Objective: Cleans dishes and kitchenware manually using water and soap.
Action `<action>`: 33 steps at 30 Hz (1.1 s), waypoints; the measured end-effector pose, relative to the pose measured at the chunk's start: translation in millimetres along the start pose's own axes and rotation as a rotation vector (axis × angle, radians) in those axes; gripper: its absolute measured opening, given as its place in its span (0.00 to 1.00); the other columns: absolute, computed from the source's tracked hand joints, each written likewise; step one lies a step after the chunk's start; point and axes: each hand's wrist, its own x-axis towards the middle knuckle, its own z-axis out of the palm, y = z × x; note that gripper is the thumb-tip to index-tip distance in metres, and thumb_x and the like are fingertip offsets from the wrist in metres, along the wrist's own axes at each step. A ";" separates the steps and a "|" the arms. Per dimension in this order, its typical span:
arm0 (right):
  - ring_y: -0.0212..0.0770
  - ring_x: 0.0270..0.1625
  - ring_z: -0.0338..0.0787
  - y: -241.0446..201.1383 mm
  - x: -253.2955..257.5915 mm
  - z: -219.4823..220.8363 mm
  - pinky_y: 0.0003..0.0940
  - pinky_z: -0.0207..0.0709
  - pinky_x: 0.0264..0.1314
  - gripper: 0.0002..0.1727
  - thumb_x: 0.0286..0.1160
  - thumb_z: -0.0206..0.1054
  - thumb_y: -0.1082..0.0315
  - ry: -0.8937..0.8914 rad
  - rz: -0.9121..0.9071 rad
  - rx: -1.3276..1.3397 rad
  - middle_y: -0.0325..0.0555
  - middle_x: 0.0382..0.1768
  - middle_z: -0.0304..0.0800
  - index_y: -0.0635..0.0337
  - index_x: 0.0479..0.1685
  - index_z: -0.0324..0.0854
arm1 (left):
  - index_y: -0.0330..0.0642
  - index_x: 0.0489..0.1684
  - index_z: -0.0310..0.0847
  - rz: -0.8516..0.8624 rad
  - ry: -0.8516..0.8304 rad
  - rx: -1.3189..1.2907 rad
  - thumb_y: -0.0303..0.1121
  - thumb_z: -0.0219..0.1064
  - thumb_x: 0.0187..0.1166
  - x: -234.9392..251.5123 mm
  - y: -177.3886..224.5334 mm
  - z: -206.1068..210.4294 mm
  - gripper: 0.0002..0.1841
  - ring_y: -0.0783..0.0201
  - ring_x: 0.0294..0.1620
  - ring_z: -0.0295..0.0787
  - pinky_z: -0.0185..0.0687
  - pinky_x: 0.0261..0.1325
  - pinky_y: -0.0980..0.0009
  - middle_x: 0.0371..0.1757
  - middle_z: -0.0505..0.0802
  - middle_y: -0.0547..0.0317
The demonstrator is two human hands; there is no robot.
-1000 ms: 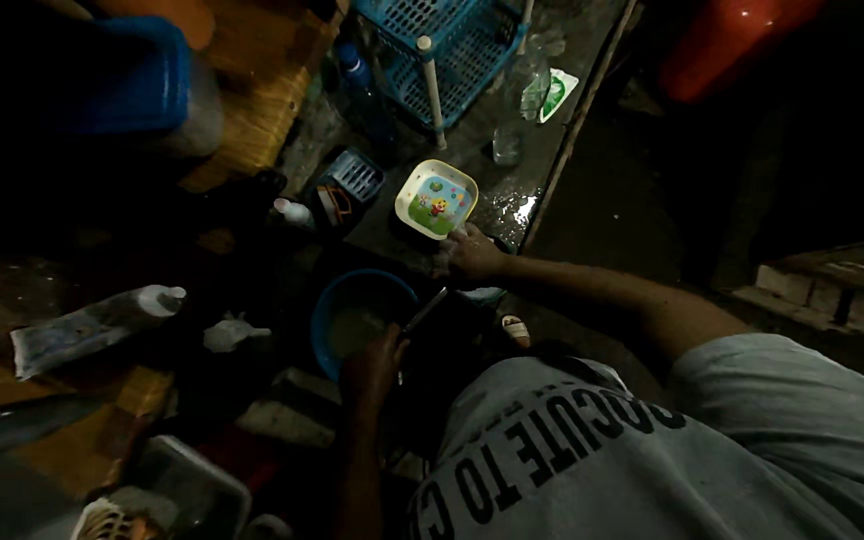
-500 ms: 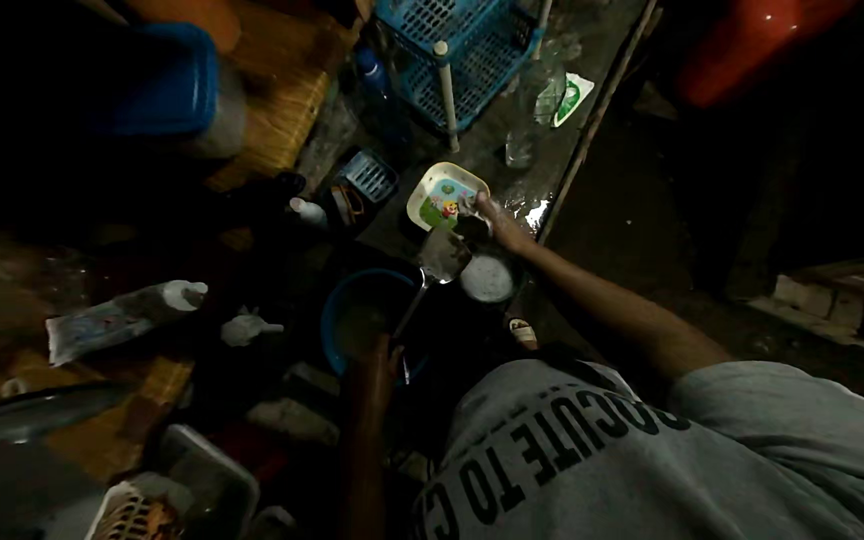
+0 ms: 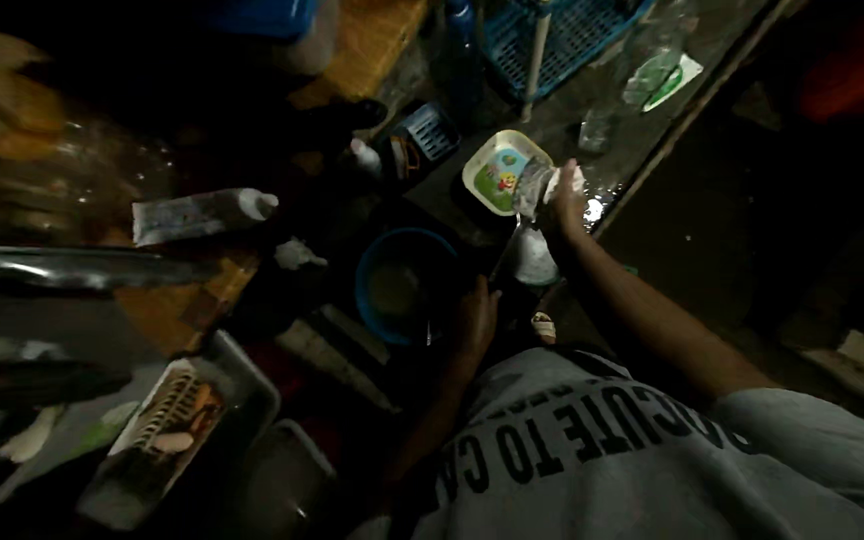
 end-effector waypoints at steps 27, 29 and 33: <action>0.38 0.47 0.86 -11.5 -57.5 16.3 0.38 0.83 0.52 0.26 0.90 0.58 0.50 -0.250 0.014 0.348 0.50 0.49 0.85 0.63 0.72 0.71 | 0.31 0.80 0.64 0.152 0.012 -0.159 0.36 0.58 0.91 22.7 38.4 -8.4 0.24 0.49 0.64 0.89 0.82 0.69 0.55 0.64 0.88 0.39; 0.39 0.45 0.85 -13.0 -75.2 11.4 0.39 0.82 0.52 0.27 0.90 0.58 0.54 -0.266 -0.008 0.276 0.53 0.49 0.84 0.65 0.76 0.67 | 0.29 0.85 0.57 0.152 0.015 -0.161 0.29 0.59 0.88 26.1 40.0 -7.9 0.28 0.46 0.72 0.84 0.77 0.76 0.53 0.70 0.85 0.35; 0.41 0.44 0.83 -5.9 -80.1 3.1 0.40 0.80 0.50 0.27 0.91 0.58 0.57 -0.325 -0.018 0.216 0.54 0.49 0.83 0.64 0.79 0.63 | 0.30 0.89 0.50 0.154 -0.014 -0.311 0.26 0.65 0.81 37.5 27.5 -5.5 0.36 0.48 0.73 0.83 0.77 0.76 0.54 0.74 0.81 0.33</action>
